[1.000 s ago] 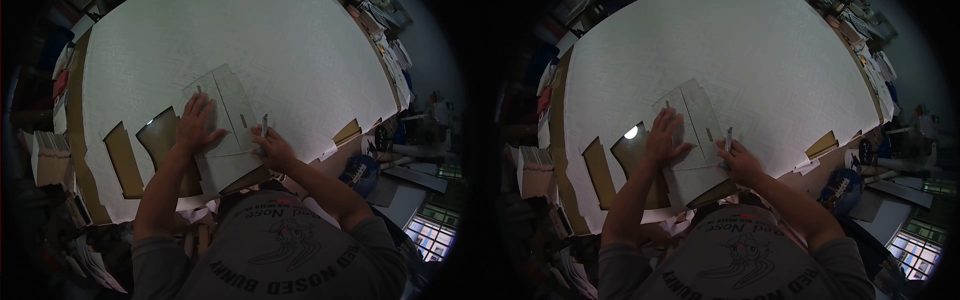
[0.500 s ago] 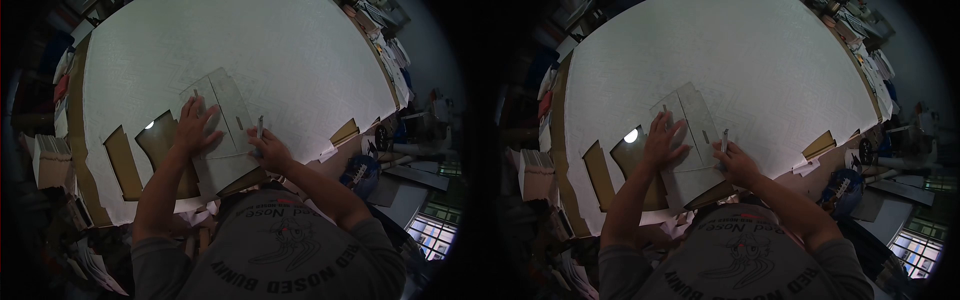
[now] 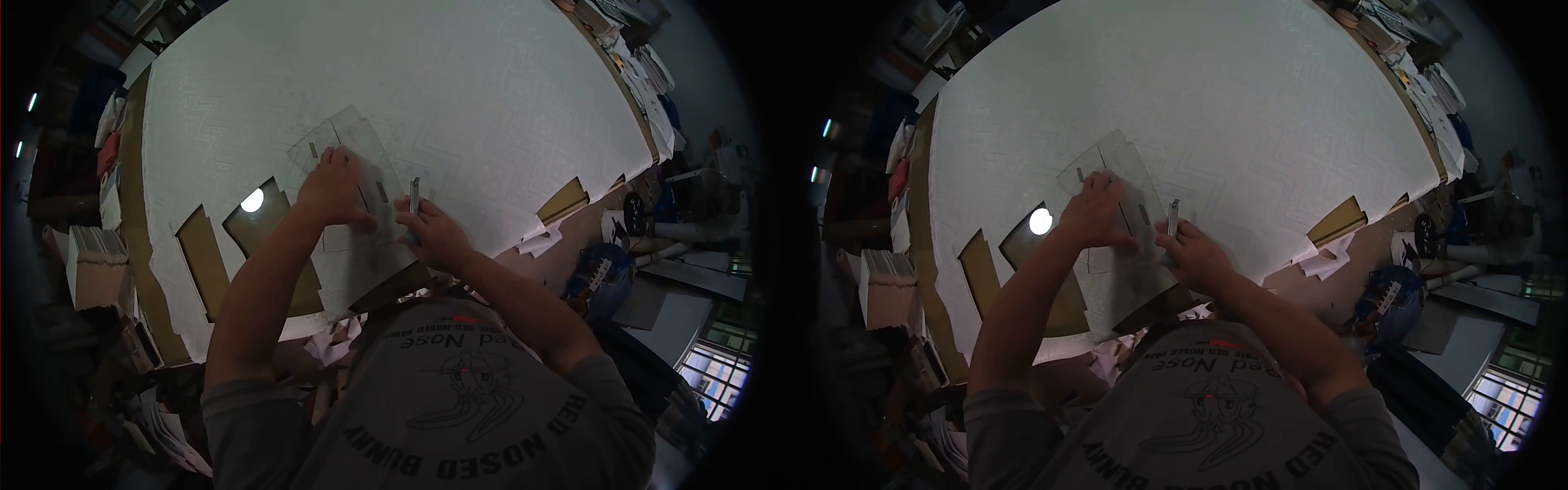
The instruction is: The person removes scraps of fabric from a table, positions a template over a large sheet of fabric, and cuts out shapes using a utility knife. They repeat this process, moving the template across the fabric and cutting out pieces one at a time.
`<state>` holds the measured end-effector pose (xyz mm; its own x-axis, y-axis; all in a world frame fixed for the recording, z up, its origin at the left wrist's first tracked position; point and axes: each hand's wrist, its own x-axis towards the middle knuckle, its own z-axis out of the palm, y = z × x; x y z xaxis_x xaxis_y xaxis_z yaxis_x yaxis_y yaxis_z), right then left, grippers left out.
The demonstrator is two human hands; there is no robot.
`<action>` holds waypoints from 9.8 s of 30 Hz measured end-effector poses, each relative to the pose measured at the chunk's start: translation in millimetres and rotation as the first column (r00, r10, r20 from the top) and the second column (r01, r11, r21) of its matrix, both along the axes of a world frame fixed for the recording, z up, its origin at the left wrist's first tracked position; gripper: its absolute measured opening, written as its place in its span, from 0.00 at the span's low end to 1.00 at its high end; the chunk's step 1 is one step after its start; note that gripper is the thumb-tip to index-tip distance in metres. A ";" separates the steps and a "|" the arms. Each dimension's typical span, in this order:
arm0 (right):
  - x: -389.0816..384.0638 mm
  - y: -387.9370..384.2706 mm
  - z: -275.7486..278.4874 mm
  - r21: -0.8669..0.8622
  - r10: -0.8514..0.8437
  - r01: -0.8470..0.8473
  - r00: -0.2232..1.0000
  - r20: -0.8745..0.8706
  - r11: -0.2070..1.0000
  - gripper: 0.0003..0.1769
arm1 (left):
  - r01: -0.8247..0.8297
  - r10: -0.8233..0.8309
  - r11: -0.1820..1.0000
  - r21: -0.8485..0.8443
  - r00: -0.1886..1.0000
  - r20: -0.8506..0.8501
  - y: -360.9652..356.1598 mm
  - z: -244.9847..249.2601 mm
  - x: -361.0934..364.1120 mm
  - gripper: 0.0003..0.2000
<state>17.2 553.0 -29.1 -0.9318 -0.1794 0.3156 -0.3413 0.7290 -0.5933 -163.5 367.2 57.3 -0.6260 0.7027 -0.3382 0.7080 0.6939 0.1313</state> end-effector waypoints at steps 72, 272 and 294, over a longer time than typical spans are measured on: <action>-33.3 56.2 83.8 -0.146 0.303 -0.265 0.836 0.458 0.953 0.08 | -0.115 0.123 0.982 -0.153 0.991 0.045 16.1 -3.5 0.6 0.74; -281.4 98.6 59.2 -0.246 0.369 -0.290 0.840 0.398 0.925 0.06 | -0.041 0.053 0.980 -0.194 0.997 0.057 29.7 3.6 -4.6 0.72; -196.6 -15.0 31.0 -0.325 -0.602 0.613 0.785 0.147 0.720 0.08 | -0.059 0.071 0.986 -0.155 0.995 0.074 26.0 2.2 -4.1 0.72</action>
